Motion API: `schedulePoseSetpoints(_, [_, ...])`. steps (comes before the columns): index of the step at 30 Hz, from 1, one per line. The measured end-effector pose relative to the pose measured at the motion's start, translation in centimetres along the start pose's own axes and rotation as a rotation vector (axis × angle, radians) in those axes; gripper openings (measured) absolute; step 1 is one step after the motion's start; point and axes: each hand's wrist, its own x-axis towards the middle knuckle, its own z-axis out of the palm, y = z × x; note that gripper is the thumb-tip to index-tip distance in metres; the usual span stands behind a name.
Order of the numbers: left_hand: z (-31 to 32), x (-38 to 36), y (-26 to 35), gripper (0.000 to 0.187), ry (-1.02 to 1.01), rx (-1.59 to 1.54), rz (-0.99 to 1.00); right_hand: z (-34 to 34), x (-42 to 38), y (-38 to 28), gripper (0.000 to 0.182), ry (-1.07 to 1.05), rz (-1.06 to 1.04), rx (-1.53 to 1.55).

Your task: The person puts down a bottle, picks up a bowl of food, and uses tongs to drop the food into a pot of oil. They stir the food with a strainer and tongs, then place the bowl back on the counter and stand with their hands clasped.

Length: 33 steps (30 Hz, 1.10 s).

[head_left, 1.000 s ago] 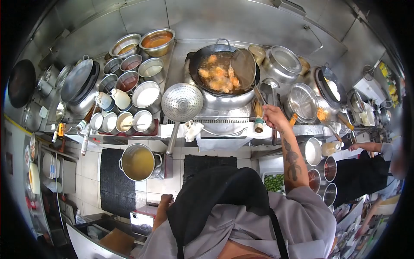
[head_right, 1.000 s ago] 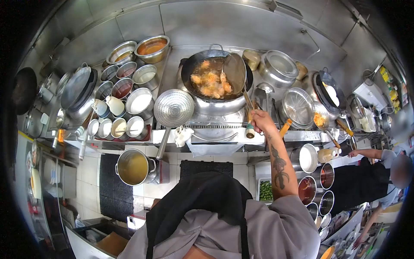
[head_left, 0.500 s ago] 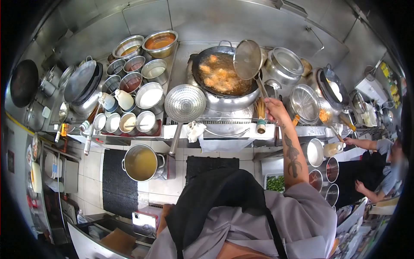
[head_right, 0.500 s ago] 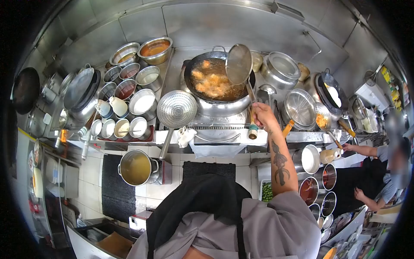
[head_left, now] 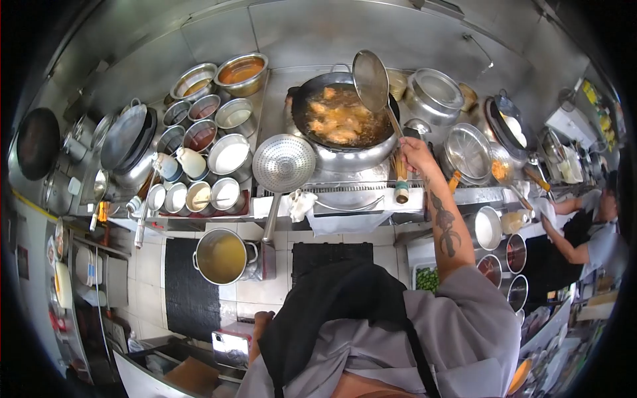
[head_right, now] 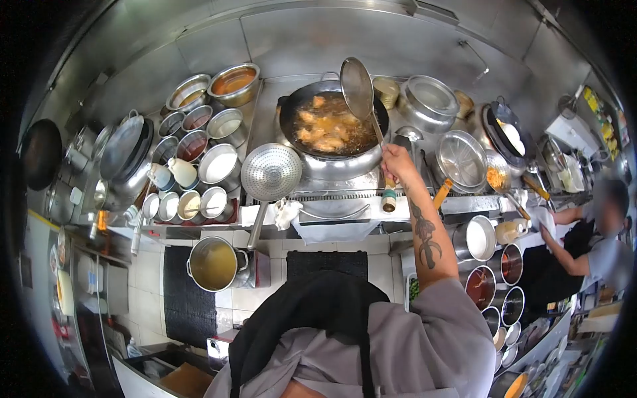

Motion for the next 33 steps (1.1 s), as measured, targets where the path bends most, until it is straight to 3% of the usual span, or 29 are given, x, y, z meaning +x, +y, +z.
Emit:
schedulePoseSetpoints(2, [-2.3,1.0,1.5,0.02,0.149,-0.11,-0.057,-1.3,-0.5,0.5,0.027,0.026,-0.065,0.069])
schedulePoseSetpoints(3, [-2.4,-3.4,3.2,0.02,0.137,-0.103,-0.036,-1.8,-0.6,1.6,0.024,0.062,-0.092,0.164])
schedulePoseSetpoints(4, [-4.4,-2.7,4.1,0.02,0.149,-0.629,-0.329,-2.3,-1.1,2.2,0.024,0.087,-0.084,0.174])
schedulePoseSetpoints(5, [-11.9,4.0,6.6,0.021,0.139,-1.148,-0.63,-2.5,-1.7,2.6,0.026,0.109,-0.072,0.221])
schedulePoseSetpoints(8, [-18.4,10.8,11.9,0.025,0.05,-1.009,-0.737,-4.1,-3.1,4.6,0.035,0.151,-0.003,0.295])
schedulePoseSetpoints(10, [-22.5,15.2,15.7,0.025,0.026,-0.974,-0.437,-5.6,-4.0,5.1,0.033,0.147,0.068,0.33])
schedulePoseSetpoints(14, [-26.3,25.9,25.9,0.025,-0.297,-1.11,0.0,-9.2,-5.4,5.6,0.022,0.089,0.088,0.671])
schedulePoseSetpoints(16, [-28.6,30.7,33.7,0.033,-0.425,-1.014,0.233,-11.1,-6.4,5.4,0.006,0.084,0.051,0.785])
schedulePoseSetpoints(18, [-25.8,36.2,39.6,0.05,-0.359,-0.972,0.465,-13.5,-7.4,5.7,0.013,0.09,0.018,0.833])
schedulePoseSetpoints(20, [-24.0,41.0,45.7,0.073,-0.403,-0.929,0.377,-16.0,-8.4,6.4,0.017,0.129,0.018,0.814])
schedulePoseSetpoints(22, [-26.4,43.5,52.0,0.088,-0.599,-1.108,0.105,-18.1,-9.7,7.7,0.019,0.151,-0.001,0.831])
schedulePoseSetpoints(23, [-25.1,45.6,53.4,0.093,-0.654,-1.229,0.1,-19.2,-10.3,8.3,0.022,0.165,-0.017,0.854])
schedulePoseSetpoints(24, [-23.1,47.8,54.8,0.078,-0.566,-1.216,0.035,-20.3,-11.0,9.0,0.022,0.171,-0.024,0.851])
schedulePoseSetpoints(26, [-21.8,50.8,56.8,0.056,-0.702,-1.416,0.034,-22.4,-12.5,10.3,0.028,0.221,0.0,0.854])
schedulePoseSetpoints(27, [-22.1,51.3,57.9,0.056,-0.702,-1.42,0.041,-23.0,-13.5,10.7,0.03,0.248,0.006,0.892])
schedulePoseSetpoints(29, [-23.2,52.1,59.7,0.037,-0.982,-1.581,-0.209,-24.3,-14.8,12.1,0.03,0.298,-0.003,0.889])
schedulePoseSetpoints(30, [-22.9,53.2,60.4,0.037,-0.97,-1.595,-0.205,-24.9,-15.2,12.5,0.03,0.344,-0.01,0.892])
schedulePoseSetpoints(32, [-21.6,55.6,61.8,0.031,-1.322,-1.796,-0.094,-25.9,-16.2,12.4,0.029,0.392,-0.002,0.894])
schedulePoseSetpoints(33, [-22.4,55.2,63.1,0.027,-1.205,-1.8,-0.102,-26.4,-16.3,12.7,0.029,0.41,-0.023,0.885])
